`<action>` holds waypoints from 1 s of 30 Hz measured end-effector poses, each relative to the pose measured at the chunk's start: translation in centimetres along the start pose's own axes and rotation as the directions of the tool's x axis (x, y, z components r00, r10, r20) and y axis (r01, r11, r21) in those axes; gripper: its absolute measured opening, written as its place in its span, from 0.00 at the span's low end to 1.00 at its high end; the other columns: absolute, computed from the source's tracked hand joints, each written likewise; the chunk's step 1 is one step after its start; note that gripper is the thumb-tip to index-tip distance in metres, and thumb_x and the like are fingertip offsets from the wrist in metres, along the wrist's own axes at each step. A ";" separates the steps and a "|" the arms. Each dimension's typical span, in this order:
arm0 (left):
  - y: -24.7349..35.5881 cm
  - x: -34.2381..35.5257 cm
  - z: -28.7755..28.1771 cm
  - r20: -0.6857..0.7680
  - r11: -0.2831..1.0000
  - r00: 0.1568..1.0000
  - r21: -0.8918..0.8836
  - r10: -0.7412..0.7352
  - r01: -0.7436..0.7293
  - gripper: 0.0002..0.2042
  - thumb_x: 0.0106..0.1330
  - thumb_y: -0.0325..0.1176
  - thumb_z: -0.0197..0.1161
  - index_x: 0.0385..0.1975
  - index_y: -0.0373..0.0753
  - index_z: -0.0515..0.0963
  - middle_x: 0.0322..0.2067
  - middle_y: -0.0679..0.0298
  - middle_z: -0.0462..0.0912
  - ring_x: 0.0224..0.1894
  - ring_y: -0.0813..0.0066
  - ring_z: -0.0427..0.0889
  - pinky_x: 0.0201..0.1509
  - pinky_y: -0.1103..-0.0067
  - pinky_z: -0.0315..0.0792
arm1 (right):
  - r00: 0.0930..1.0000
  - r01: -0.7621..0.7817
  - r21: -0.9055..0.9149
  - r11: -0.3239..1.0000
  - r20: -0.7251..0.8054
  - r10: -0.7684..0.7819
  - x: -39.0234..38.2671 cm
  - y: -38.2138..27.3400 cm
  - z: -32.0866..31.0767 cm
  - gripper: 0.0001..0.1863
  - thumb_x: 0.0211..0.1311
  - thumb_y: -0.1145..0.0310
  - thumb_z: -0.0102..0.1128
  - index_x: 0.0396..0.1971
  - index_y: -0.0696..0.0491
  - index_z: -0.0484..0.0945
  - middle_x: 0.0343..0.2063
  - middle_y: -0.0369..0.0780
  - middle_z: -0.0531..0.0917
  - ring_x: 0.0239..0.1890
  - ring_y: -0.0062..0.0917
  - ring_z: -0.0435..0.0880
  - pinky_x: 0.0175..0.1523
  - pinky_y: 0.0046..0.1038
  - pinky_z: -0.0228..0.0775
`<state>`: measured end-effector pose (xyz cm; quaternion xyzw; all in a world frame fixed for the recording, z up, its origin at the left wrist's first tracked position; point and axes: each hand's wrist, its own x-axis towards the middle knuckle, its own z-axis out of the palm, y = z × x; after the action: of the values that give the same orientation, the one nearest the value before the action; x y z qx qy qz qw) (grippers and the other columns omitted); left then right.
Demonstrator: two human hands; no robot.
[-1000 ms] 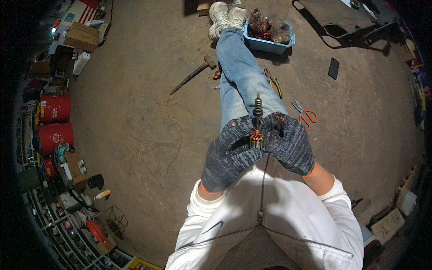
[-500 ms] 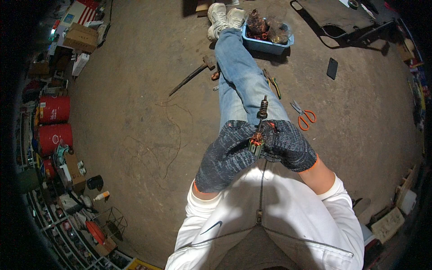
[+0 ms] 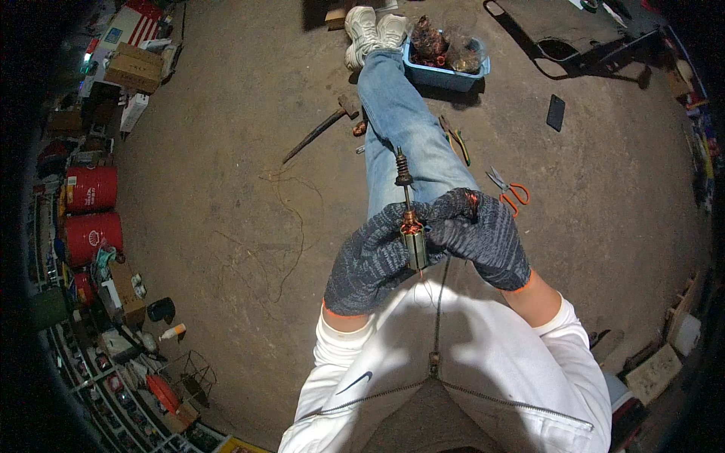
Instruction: The person sits on the floor and uses pliers to adjust a small mechanical part with a spring and wires. They repeatedly reposition the part and apply pressure with the pliers while holding it with gloved hands.
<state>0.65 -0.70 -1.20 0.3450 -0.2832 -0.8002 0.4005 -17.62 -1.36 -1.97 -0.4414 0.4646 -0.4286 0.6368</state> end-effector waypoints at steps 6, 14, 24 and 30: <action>-0.8 0.7 0.0 -0.050 0.991 0.989 0.025 0.136 -0.135 0.17 0.53 0.22 0.61 0.45 0.31 0.71 0.42 0.58 0.76 0.42 0.71 0.77 0.44 0.78 0.72 | 0.941 0.327 -0.559 0.762 0.120 -0.317 -0.1 0.1 0.2 0.13 0.47 0.67 0.61 0.33 0.55 0.75 0.25 0.41 0.78 0.25 0.30 0.79 0.32 0.28 0.70; -0.6 -0.1 1.6 -0.201 0.925 0.973 0.379 0.113 -0.029 0.11 0.55 0.24 0.59 0.39 0.34 0.74 0.37 0.60 0.77 0.38 0.72 0.77 0.41 0.81 0.71 | 0.858 0.470 -0.618 0.630 0.154 -0.490 -0.9 2.1 0.3 0.16 0.43 0.65 0.63 0.33 0.56 0.74 0.23 0.40 0.77 0.23 0.33 0.77 0.29 0.31 0.68; -0.4 2.1 -1.7 -0.306 0.887 0.849 0.318 0.430 -0.335 0.14 0.60 0.24 0.52 0.46 0.33 0.68 0.34 0.60 0.74 0.35 0.73 0.75 0.42 0.77 0.72 | 0.942 0.315 -0.669 0.673 0.136 -0.306 -1.7 2.2 -0.5 0.11 0.50 0.68 0.60 0.34 0.56 0.76 0.31 0.39 0.79 0.32 0.26 0.78 0.39 0.26 0.70; -0.7 1.0 -0.9 -0.155 0.934 0.959 -0.239 0.235 -0.268 0.19 0.55 0.30 0.62 0.46 0.33 0.68 0.40 0.56 0.75 0.40 0.65 0.78 0.44 0.75 0.73 | 0.991 0.132 -0.282 0.950 0.021 -0.131 0.0 -0.6 0.4 0.15 0.46 0.61 0.65 0.30 0.56 0.78 0.23 0.40 0.79 0.24 0.25 0.79 0.32 0.23 0.69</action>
<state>0.64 -1.31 -2.59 0.3001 -0.1935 -0.7492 0.5579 -17.27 -1.46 -1.28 -0.5583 0.4898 -0.3988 0.5379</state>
